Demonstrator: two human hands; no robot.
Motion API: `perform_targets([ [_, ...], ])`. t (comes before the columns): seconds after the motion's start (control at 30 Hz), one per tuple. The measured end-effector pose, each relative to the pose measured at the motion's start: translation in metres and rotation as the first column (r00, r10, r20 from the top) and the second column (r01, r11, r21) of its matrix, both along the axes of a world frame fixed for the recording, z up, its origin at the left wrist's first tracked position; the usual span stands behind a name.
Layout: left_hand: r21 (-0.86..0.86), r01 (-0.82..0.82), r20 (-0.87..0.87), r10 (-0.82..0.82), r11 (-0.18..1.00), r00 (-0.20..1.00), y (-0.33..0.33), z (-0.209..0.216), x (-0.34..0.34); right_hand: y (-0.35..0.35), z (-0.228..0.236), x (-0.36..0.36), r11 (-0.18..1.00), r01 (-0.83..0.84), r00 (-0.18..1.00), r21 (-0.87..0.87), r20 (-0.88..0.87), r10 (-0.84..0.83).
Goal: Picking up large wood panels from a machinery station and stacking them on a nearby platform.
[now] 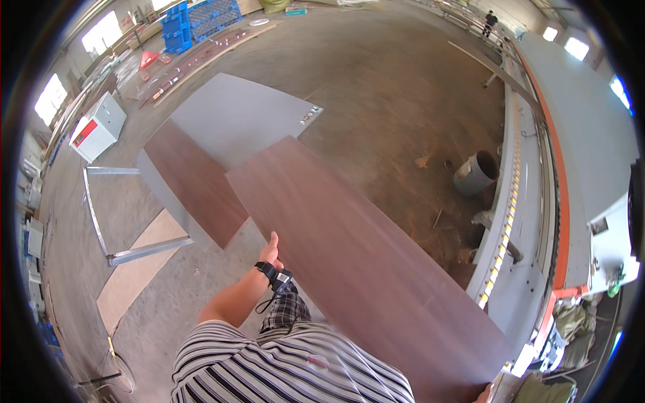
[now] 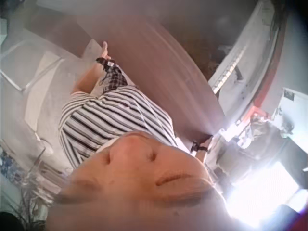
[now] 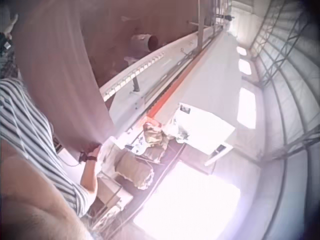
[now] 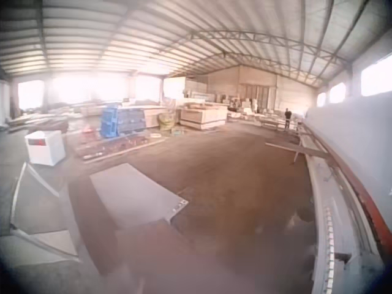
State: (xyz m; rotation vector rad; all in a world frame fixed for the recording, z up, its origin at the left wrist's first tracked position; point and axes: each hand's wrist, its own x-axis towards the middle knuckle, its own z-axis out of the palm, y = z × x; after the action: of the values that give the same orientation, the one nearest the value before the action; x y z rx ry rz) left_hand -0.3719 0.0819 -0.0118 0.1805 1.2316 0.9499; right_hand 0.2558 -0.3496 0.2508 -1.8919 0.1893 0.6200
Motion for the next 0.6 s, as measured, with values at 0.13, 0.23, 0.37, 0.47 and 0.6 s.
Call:
perform_targets([
  [0.13, -0.149, 0.093, -0.147, -0.115, 0.984, 0.982, 0.054, 0.022, -0.016, 0.077, 0.021, -0.057, 0.997, 0.002, 0.999, -0.083, 0.032, 0.001],
  [0.23, -0.193, -0.047, -0.177, 0.012, 0.98, 0.984, 0.11, -0.033, -0.047, 0.152, 0.027, -0.098, 0.988, -0.036, 0.999, -0.147, 0.03, 0.041],
  [0.37, -0.041, -0.11, -0.01, 0.11, 0.993, 0.994, 0.193, -0.152, -0.118, 0.258, 0.024, -0.153, 0.965, -0.126, 0.992, -0.23, -0.011, 0.127],
  [0.47, -0.172, -0.198, -0.1, 0.183, 0.965, 0.978, 0.254, -0.137, -0.134, 0.325, 0.028, -0.196, 0.934, -0.153, 0.988, -0.323, -0.015, 0.156],
  [0.6, -0.08, -0.276, -0.028, 0.275, 0.958, 0.961, 0.302, -0.144, -0.198, 0.421, 0.012, -0.235, 0.853, -0.322, 0.947, -0.41, -0.123, 0.298],
])
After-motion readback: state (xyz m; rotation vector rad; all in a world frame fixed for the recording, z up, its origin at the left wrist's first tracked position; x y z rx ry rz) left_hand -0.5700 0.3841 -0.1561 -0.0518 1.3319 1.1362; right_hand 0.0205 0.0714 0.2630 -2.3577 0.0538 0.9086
